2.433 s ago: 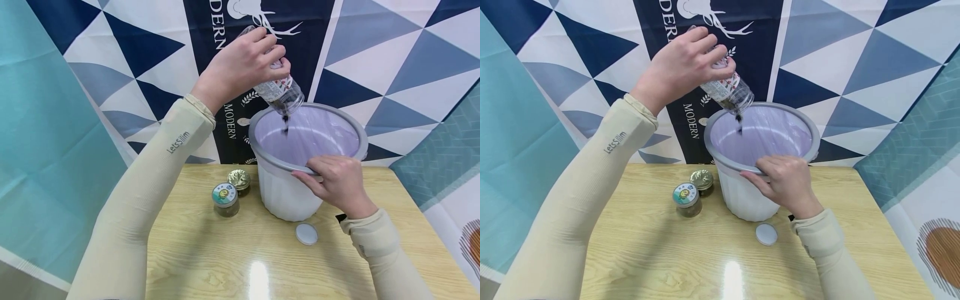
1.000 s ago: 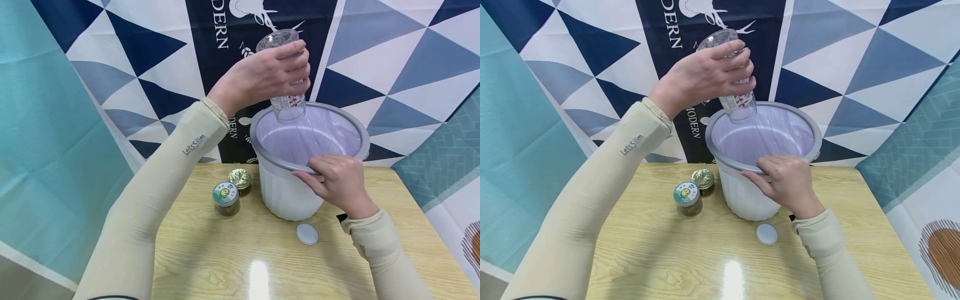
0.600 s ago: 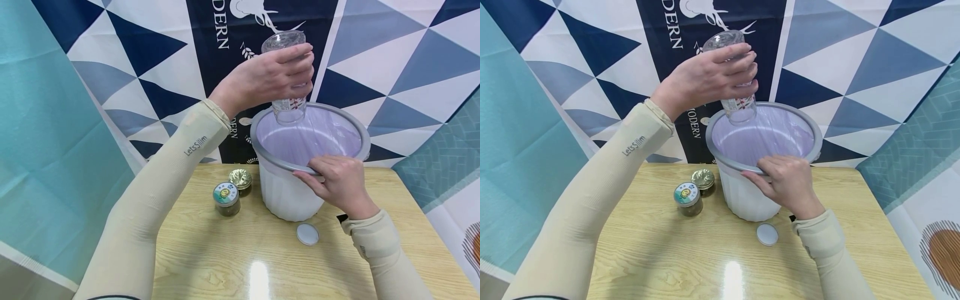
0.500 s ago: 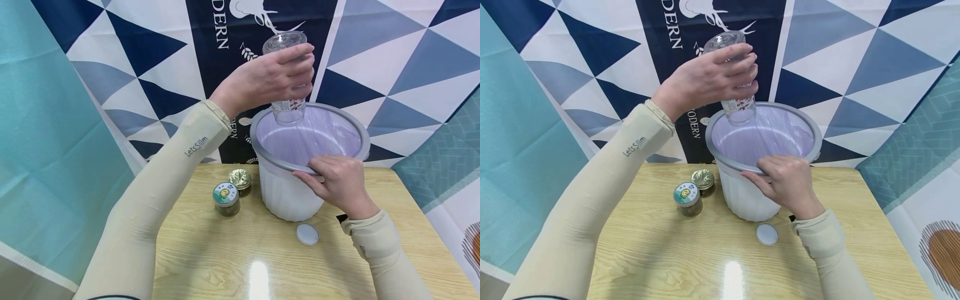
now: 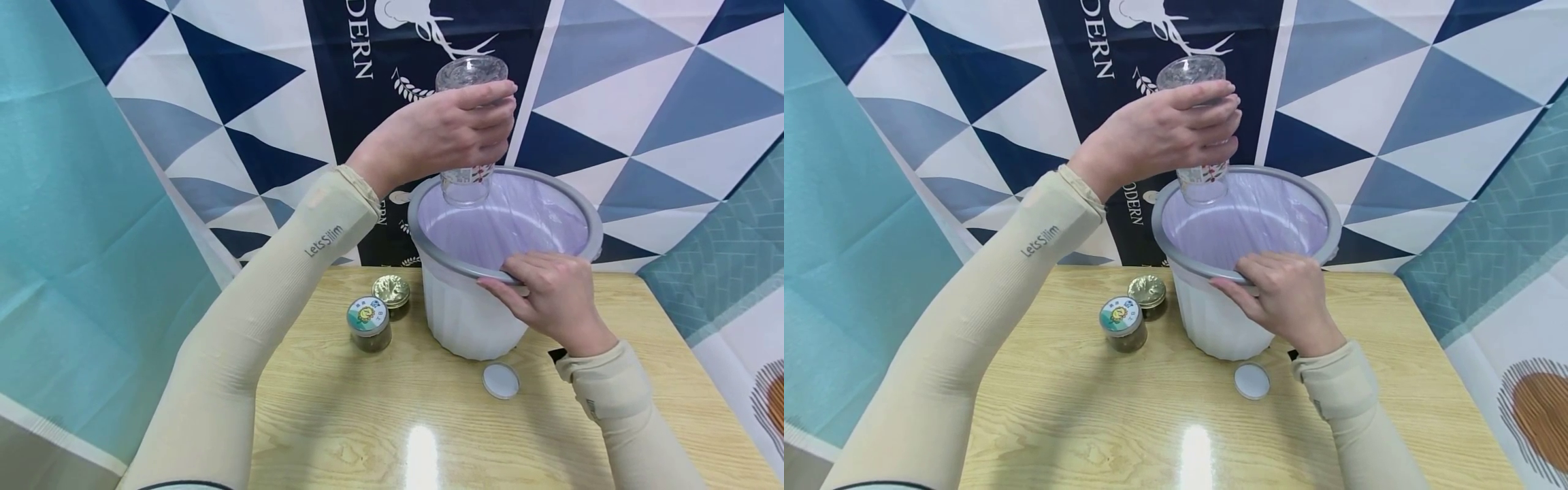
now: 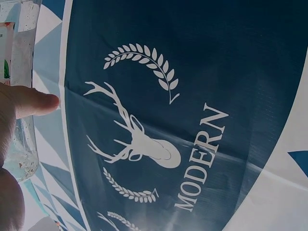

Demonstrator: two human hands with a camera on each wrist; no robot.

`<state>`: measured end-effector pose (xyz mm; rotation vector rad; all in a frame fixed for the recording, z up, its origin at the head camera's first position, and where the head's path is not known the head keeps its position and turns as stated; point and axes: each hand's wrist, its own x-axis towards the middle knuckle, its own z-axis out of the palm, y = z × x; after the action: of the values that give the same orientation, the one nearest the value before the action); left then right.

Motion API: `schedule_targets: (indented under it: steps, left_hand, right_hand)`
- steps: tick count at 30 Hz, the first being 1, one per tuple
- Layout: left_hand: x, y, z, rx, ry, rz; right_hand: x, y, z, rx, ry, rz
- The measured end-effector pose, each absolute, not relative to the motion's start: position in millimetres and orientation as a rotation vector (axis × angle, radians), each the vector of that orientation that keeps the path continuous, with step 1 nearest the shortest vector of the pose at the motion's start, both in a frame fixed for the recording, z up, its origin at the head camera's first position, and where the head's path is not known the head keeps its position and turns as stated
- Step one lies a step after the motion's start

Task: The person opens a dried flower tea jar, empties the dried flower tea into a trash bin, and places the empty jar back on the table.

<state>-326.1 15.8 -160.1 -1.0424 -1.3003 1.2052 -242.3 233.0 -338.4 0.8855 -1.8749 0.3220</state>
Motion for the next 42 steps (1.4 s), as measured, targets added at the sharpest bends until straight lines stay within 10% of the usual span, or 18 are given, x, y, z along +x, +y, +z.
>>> schedule_targets:
  steps: [42]
  left_hand:
    - [-337, -68, -203, -0.905, -2.042, 0.568]
  right_hand:
    - [-231, 234, -339, 0.826, -1.996, 0.27]
